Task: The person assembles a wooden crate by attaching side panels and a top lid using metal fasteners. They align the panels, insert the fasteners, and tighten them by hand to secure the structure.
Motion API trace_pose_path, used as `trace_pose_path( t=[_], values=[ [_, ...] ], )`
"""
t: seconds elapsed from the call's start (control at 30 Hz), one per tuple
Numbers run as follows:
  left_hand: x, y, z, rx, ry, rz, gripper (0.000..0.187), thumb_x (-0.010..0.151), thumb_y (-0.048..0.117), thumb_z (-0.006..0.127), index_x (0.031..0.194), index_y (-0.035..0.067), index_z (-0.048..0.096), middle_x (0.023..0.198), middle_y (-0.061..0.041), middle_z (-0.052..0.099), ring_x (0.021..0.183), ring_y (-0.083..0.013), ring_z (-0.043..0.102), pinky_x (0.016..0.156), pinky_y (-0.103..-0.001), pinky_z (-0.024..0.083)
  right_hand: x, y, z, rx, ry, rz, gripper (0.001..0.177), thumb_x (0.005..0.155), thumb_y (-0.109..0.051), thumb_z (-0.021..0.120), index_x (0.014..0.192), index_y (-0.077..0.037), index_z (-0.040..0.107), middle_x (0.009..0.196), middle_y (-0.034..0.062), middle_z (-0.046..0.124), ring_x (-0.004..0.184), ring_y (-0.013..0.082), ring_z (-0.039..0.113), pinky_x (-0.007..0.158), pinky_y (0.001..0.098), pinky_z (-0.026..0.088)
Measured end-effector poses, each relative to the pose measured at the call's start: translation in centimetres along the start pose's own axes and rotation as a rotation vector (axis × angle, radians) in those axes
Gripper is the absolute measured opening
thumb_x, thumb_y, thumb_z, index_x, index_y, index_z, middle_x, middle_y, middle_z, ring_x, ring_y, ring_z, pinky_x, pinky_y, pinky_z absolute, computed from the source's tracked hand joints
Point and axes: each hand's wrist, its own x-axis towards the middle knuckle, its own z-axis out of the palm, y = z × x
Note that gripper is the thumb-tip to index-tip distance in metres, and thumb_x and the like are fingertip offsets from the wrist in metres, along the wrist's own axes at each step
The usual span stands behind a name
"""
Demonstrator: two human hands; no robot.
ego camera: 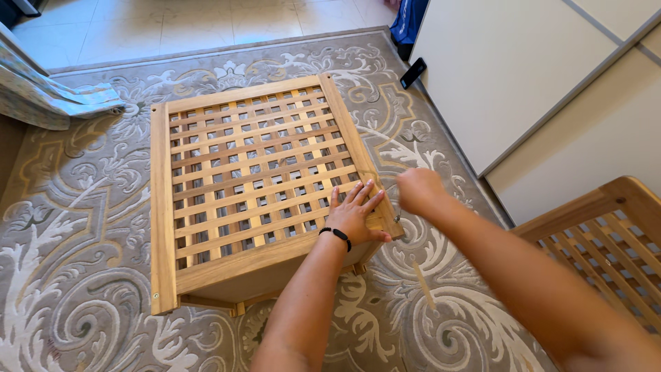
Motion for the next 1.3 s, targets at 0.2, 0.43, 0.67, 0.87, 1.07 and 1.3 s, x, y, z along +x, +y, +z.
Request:
trace_pose_path(
  t=[0.2, 0.43, 0.67, 0.87, 1.07, 1.3],
  values=[
    [0.3, -0.3, 0.6, 0.037, 0.0, -0.003, 0.12, 0.058, 0.09, 0.067, 0.159, 0.036, 0.029, 0.172, 0.002, 0.013, 0.158, -0.0195, 0.01, 0.122, -0.062, -0.003, -2.7, -5.3, 0.2, 0.015, -0.182, -0.221, 0.024, 0.068, -0.025, 0.083, 0.084, -0.011, 0.074, 0.086, 0.0149, 0.074, 0.083, 0.0333, 0.074, 0.073, 0.0416, 0.059],
    [0.0, 0.0, 0.4, 0.007, -0.019, -0.014, 0.123, 0.056, 0.091, 0.066, 0.16, 0.037, 0.026, 0.171, 0.002, 0.014, 0.157, -0.0199, 0.01, 0.123, -0.06, -0.005, -7.1, 0.8, -0.7, 0.049, -0.168, -0.043, 0.012, 0.073, -0.014, 0.076, 0.085, -0.013, 0.076, 0.091, 0.0121, 0.075, 0.09, 0.0329, 0.073, 0.078, 0.0448, 0.059],
    [0.1, -0.1, 0.1, -0.008, -0.019, -0.007, 0.122, 0.058, 0.091, 0.065, 0.16, 0.037, 0.027, 0.171, 0.001, 0.014, 0.157, -0.0204, 0.01, 0.123, -0.061, -0.005, 0.4, -2.2, -0.1, 0.164, 0.164, -0.006, 0.02, 0.071, -0.023, 0.079, 0.083, -0.008, 0.077, 0.09, 0.0176, 0.073, 0.088, 0.036, 0.072, 0.075, 0.0469, 0.058],
    [0.3, -0.2, 0.5, 0.075, 0.03, -0.006, 0.122, 0.055, 0.082, 0.072, 0.16, 0.039, 0.028, 0.171, 0.002, 0.016, 0.156, -0.0186, 0.012, 0.121, -0.061, -0.004, -4.8, -5.3, 1.3, 0.266, -0.01, -0.243, 0.018, 0.078, -0.024, 0.078, 0.08, -0.007, 0.077, 0.085, 0.0206, 0.072, 0.084, 0.0384, 0.072, 0.076, 0.0466, 0.057],
    [0.1, -0.2, 0.5, -0.008, -0.003, -0.011, 0.124, 0.054, 0.092, 0.066, 0.159, 0.038, 0.028, 0.171, 0.001, 0.015, 0.157, -0.0202, 0.01, 0.123, -0.06, -0.005, -4.9, 3.0, 1.1, 0.271, -0.215, -0.004, 0.007, 0.074, -0.015, 0.075, 0.079, -0.015, 0.079, 0.08, 0.0102, 0.076, 0.079, 0.0286, 0.075, 0.075, 0.0423, 0.059],
    [0.4, -0.6, 0.9, -0.014, -0.001, -0.002, 0.124, 0.055, 0.09, 0.068, 0.16, 0.036, 0.028, 0.171, 0.002, 0.015, 0.157, -0.0205, 0.01, 0.122, -0.061, -0.005, 1.5, -2.3, 2.0, 0.222, 0.25, -0.068, 0.013, 0.07, -0.02, 0.079, 0.076, -0.009, 0.076, 0.08, 0.0184, 0.072, 0.081, 0.0381, 0.07, 0.071, 0.0499, 0.056]
  ],
)
